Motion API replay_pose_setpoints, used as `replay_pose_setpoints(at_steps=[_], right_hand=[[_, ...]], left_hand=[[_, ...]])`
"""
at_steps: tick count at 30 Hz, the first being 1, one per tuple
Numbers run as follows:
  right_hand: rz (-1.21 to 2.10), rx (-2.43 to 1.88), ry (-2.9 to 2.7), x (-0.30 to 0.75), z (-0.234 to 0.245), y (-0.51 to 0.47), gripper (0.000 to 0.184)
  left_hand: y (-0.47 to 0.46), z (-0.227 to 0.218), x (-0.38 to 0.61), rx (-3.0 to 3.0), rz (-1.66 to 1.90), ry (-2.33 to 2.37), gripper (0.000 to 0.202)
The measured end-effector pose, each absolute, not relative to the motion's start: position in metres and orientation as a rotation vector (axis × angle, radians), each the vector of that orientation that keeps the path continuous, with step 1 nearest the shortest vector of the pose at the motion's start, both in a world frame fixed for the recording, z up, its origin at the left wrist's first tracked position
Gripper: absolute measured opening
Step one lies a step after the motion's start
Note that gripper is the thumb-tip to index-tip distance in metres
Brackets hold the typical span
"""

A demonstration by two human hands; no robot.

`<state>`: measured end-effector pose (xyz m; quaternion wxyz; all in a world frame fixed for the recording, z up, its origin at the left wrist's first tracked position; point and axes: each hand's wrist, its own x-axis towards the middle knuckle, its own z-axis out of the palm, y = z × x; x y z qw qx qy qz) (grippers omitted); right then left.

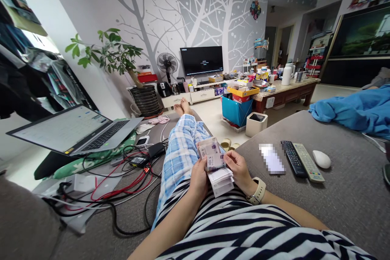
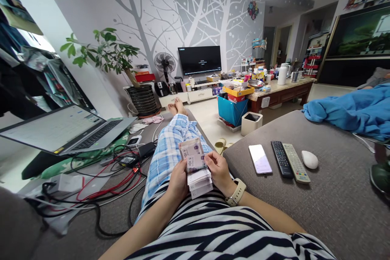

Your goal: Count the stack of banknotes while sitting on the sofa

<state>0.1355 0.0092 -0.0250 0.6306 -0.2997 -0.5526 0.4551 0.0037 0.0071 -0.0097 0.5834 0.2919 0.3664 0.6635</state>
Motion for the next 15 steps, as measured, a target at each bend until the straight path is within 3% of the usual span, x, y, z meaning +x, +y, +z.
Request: replay_pose_setpoints(at_steps=[8, 15], right_hand=[[1.025, -0.704, -1.288, 0.1366, -0.0198, 0.007, 0.033], [1.055, -0.667, -1.275, 0.1352, -0.023, 0.0087, 0.036]], left_hand=[[0.0086, -0.0075, 0.0038, 0.671, 1.533, 0.84, 0.021], [0.0068, -0.0077, 0.0041, 0.66, 1.527, 0.852, 0.028]])
